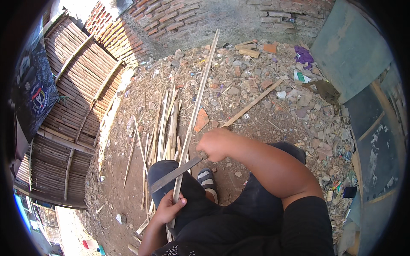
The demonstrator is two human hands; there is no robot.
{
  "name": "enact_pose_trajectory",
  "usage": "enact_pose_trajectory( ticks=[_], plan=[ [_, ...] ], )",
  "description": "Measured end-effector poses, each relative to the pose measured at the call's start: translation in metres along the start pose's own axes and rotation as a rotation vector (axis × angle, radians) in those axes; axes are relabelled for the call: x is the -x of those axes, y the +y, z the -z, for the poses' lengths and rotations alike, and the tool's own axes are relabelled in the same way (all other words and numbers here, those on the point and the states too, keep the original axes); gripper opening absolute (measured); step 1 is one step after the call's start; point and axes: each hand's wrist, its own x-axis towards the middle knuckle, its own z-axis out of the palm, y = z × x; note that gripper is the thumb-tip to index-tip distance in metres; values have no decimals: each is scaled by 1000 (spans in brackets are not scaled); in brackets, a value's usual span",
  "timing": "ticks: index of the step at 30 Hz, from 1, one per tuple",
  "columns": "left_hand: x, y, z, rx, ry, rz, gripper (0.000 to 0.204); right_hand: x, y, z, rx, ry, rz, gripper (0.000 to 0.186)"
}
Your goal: The person shaves a strip of wood with a machete, removing thin slivers from the surface and edges.
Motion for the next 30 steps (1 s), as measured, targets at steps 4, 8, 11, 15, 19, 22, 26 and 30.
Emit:
enact_pose_trajectory(
  ticks=[4, 8, 11, 15, 19, 22, 26, 30],
  plan=[
    [3, 6, 0, -13, -3, 22, 28, 5, 26, 17, -93, 64, -190, 36],
    [-1, 2, 0, 25, 4, -17, 28, 16, 83, 13, -188, 361, -526, 40],
    [0, 0, 1, 32, 4, -19, 27, 23, 88, 17, -227, 416, -575, 41],
    [0, 4, 1, 87, 2, 27, 28, 19, 73, 15, -240, 280, -448, 40],
    [2, 2, 4, 68, -7, 60, 30, 9, 27, 18, -162, 94, -235, 36],
    [1, 1, 2, 27, -6, 27, 30, 4, 1, 6, -76, 35, -77, 31],
    [2, 2, 0, -53, 6, -21, 29, 4, -16, 11, -31, -29, -12, 27],
    [2, 1, 2, -89, -14, -12, 29, 12, 32, 19, -155, 85, -175, 31]
  ],
)
